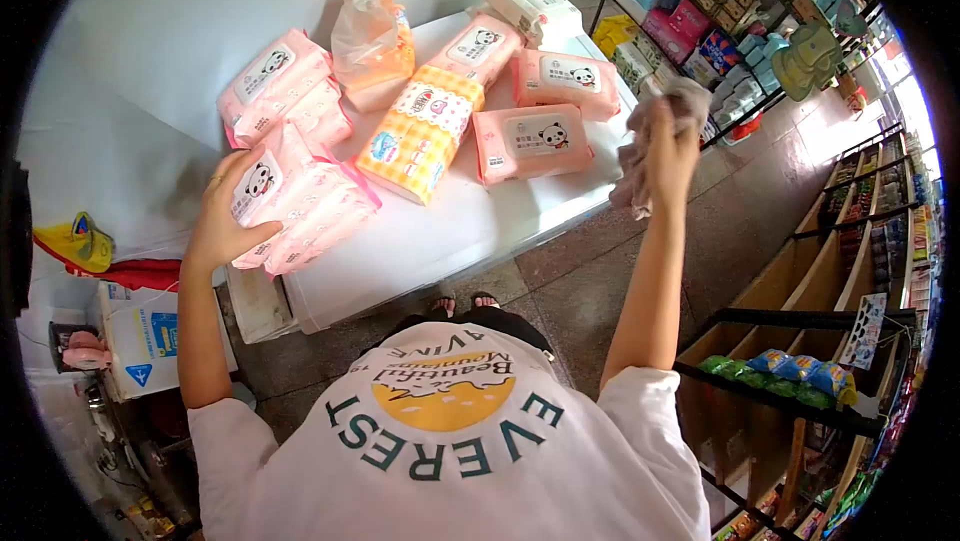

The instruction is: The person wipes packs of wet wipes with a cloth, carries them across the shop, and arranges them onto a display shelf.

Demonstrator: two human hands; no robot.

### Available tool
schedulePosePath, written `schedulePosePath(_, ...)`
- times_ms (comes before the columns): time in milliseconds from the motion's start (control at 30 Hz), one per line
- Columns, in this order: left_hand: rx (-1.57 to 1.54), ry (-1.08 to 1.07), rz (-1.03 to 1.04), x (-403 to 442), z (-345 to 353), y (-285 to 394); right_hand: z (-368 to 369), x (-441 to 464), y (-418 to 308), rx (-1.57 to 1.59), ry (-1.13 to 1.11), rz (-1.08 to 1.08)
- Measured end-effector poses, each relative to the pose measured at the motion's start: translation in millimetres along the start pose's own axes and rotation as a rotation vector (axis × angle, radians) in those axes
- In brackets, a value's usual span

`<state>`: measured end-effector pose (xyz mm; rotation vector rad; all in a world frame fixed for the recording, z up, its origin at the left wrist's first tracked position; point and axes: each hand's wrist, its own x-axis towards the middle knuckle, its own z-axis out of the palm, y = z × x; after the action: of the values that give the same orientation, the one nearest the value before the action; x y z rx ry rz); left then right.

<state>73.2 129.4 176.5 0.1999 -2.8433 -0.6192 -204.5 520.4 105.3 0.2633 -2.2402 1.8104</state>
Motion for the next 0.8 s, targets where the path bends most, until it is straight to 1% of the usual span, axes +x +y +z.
schedulePosePath(33,-0.004,-0.003,-0.001,-0.5,0.5,0.2,7.4,-3.9,-2.9,-0.052,-0.129,0.036)
schedulePosePath(67,-0.018,0.058,0.056,-1.1,1.2,0.3,18.2,-7.8,-2.7,-0.019,-0.348,0.066)
schedulePosePath(100,-0.031,0.117,0.114,-1.0,1.3,1.3,31.8,-9.4,4.7,-0.191,-0.511,-0.089)
schedulePosePath(133,-0.032,0.113,0.117,-1.2,0.2,5.9,45.4,-10.9,12.1,-0.335,-0.648,-0.27)
schedulePosePath(167,0.031,0.222,0.113,-2.9,-1.9,13.9,58.1,-10.1,20.2,-0.687,-0.712,-0.643)
schedulePosePath(200,0.094,0.33,0.108,-3.6,-3.9,21.7,67.0,-11.4,17.4,-0.687,-0.714,-0.64)
schedulePosePath(233,0.096,0.329,0.104,-2.3,-6.0,29.6,76.3,-13.2,13.9,-0.833,-0.803,-0.643)
schedulePosePath(267,0.099,0.392,0.165,-1.4,-7.5,39.2,83.2,-12.9,12.3,-0.975,-0.894,-0.65)
schedulePosePath(300,0.105,0.455,0.225,-1.3,-6.3,47.7,87.6,-11.6,15.3,-0.966,-0.903,-0.657)
schedulePosePath(333,0.111,0.484,0.23,-0.5,-2.3,56.8,90.9,-9.6,21.1,-0.976,-0.91,-0.649)
schedulePosePath(367,0.076,0.506,0.283,2.5,3.7,61.7,94.9,-6.5,26.9,-0.981,-0.916,-0.649)
schedulePosePath(400,0.086,0.517,0.378,5.3,5.6,69.7,94.8,-4.8,35.3,-0.941,-0.886,-0.719)
schedulePosePath(433,0.02,0.541,0.36,4.4,14.1,75.0,92.6,-7.1,31.0,-0.892,-0.914,-0.659)
schedulePosePath(467,-0.024,0.573,0.389,3.9,25.3,71.6,92.4,-7.4,34.0,-0.831,-0.891,-0.699)
schedulePosePath(500,-0.239,0.542,0.288,0.0,38.4,79.5,89.8,-6.3,36.1,-0.777,-0.87,-0.741)
schedulePosePath(567,-0.257,0.435,0.349,1.0,65.6,82.1,82.4,-4.4,33.9,-0.695,-0.874,-0.746)
schedulePosePath(600,-0.474,0.297,0.237,-1.0,92.6,82.8,75.6,-5.3,25.0,-0.607,-0.872,-0.677)
schedulePosePath(633,-0.692,0.162,0.127,-2.0,123.0,83.4,69.0,-6.2,6.9,-0.6,-0.899,-0.583)
schedulePosePath(700,-0.868,-0.076,-0.063,-0.3,169.0,88.0,56.7,-3.2,5.8,-0.176,-0.945,-0.34)
schedulePosePath(767,-1.215,-0.181,-0.272,12.5,199.7,118.2,45.2,-29.4,-40.5,0.201,-1.048,-0.081)
schedulePosePath(800,-1.333,-0.108,-0.171,18.4,202.9,131.3,41.6,-36.7,-42.1,0.215,-1.1,-0.044)
